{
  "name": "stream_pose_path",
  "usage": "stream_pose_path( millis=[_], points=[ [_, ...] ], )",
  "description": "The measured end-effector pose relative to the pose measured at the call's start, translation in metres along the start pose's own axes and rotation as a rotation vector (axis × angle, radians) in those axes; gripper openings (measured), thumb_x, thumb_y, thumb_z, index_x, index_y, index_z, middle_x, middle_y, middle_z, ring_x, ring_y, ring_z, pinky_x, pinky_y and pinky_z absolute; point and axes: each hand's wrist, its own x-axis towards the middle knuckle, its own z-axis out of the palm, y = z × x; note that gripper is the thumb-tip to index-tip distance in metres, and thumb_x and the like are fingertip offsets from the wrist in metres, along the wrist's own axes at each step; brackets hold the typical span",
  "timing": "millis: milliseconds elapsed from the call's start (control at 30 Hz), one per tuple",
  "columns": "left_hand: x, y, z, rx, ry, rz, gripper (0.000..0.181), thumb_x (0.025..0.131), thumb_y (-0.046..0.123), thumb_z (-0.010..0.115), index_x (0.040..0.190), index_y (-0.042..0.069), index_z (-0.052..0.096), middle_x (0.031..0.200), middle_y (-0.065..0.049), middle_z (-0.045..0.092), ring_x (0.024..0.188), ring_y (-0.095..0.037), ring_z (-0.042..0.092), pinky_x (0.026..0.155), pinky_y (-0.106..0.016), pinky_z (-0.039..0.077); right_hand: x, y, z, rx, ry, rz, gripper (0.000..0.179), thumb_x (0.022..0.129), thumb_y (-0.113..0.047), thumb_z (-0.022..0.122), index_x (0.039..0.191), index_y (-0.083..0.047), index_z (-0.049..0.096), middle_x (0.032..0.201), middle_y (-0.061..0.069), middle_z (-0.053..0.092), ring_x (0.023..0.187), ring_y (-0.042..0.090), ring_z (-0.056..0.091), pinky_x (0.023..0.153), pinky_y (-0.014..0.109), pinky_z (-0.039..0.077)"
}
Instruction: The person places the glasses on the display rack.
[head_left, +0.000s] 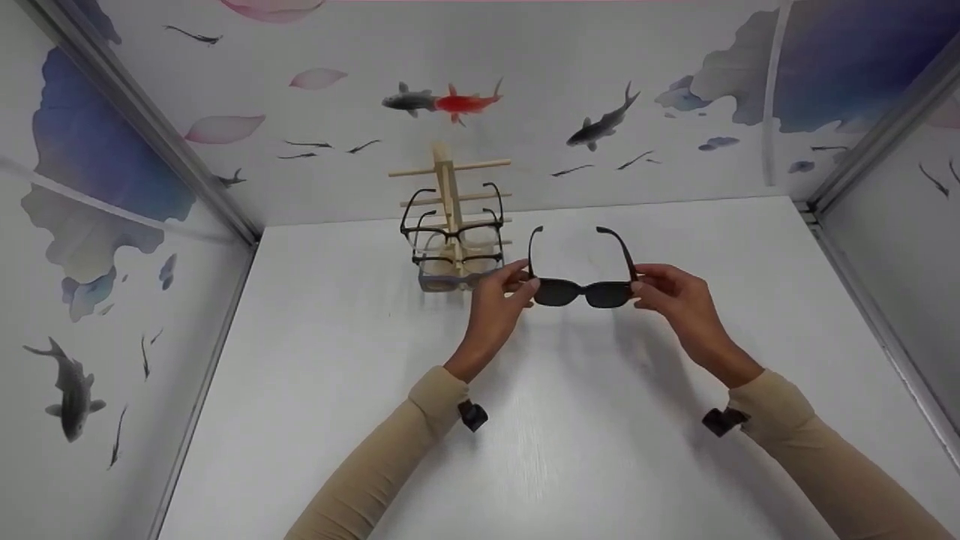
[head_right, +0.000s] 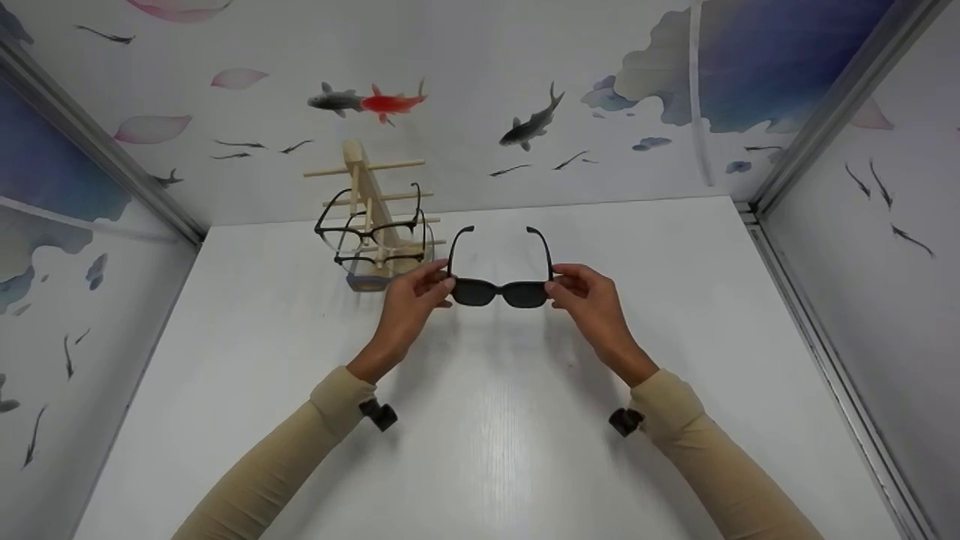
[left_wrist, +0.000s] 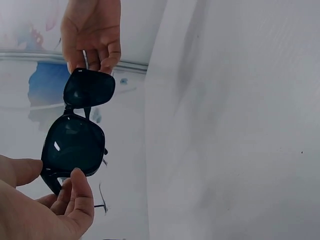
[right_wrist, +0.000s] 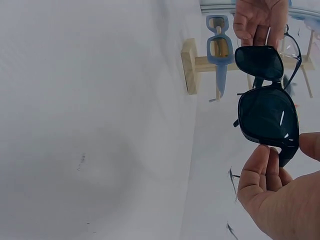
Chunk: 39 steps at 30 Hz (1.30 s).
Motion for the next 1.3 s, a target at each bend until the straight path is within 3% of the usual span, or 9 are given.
stream_pose_path(
  millis=[333,967,1300],
  points=[
    [-0.003,0.022,-0.009,0.025,-0.016,0.067,0.048,0.109,0.013,0.071,0.152,-0.005,0.060,0.128,-0.018,0.074,0.112,-0.024,0.074,0.087,-0.029,0.065,-0.003,-0.017,-0.002,0.031,-0.009,-0.024,0.046,0.110,-0.016,0.071,0.147,0.009,0.061,0.114,0.005,0.074,0.099,0.013,0.074,0.094,0.024,0.063],
    [-0.002,0.050,-0.020,0.018,-0.024,0.085,0.046,0.110,0.014,0.070,0.152,-0.002,0.062,0.127,-0.015,0.074,0.107,-0.021,0.075,0.088,-0.031,0.065,0.002,-0.052,-0.006,0.017,-0.011,-0.077,0.046,0.110,-0.019,0.070,0.146,0.009,0.062,0.116,0.007,0.075,0.100,0.014,0.075,0.095,0.023,0.062],
    [0.003,0.074,-0.030,0.025,-0.029,0.134,0.046,0.110,0.013,0.069,0.153,-0.003,0.061,0.127,-0.017,0.075,0.107,-0.022,0.077,0.090,-0.030,0.065,0.009,-0.076,-0.010,0.122,-0.002,-0.132,0.043,0.108,-0.013,0.073,0.142,0.012,0.064,0.114,0.009,0.074,0.098,0.019,0.074,0.092,0.026,0.064]
  ],
)
